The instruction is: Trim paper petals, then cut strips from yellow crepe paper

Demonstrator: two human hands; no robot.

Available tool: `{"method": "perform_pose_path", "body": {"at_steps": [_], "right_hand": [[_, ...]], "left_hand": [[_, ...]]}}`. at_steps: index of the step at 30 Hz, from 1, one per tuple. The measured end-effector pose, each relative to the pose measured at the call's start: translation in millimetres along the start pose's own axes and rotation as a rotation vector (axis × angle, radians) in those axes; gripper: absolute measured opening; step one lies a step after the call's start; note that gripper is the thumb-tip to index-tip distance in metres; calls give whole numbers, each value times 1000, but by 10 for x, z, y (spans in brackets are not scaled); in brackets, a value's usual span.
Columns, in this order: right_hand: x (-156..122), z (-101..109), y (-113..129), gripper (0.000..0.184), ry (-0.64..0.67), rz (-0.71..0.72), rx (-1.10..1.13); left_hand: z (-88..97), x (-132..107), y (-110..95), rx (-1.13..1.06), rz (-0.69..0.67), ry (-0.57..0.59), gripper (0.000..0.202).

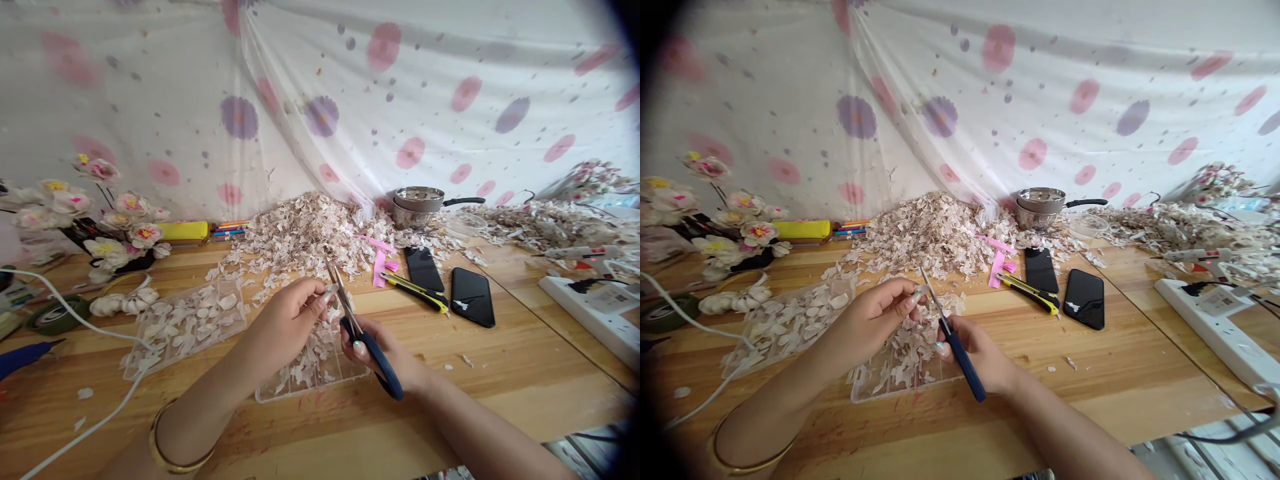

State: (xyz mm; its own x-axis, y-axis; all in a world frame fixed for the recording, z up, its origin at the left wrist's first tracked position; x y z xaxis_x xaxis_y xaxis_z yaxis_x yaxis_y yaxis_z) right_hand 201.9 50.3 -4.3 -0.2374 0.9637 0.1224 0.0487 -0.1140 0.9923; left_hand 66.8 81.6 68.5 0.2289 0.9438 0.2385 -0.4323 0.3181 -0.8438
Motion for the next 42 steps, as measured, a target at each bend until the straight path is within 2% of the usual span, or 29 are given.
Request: {"method": "perform_pose_path", "body": {"at_steps": [10, 20, 35, 38, 42], "right_hand": [[3, -12, 11, 53, 28, -26, -24], [10, -20, 52, 51, 57, -15, -13], [5, -29, 22, 50, 38, -103, 14], [8, 0, -20, 51, 10, -117, 9], [12, 50, 4, 48, -73, -103, 18]], "left_hand": [[126, 4, 17, 109, -2, 1, 17], [152, 25, 16, 138, -36, 15, 16], [228, 42, 55, 231, -13, 71, 20], [194, 16, 78, 232, 30, 153, 21], [-4, -84, 134, 166, 134, 428, 20]]}}
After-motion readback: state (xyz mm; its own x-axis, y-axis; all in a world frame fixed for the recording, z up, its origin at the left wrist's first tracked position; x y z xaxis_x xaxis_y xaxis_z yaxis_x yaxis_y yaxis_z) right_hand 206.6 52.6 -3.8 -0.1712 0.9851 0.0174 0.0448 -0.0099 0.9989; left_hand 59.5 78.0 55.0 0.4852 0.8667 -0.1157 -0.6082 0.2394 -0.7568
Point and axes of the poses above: each hand's wrist, its own x-axis towards the middle knuckle, its own z-axis out of the back of the hand, y = z × x, the point moved 6 cm from there along x, towards the middle knuckle, and after that the axes turned 15 degrees about -y, right-handed, at the moved point
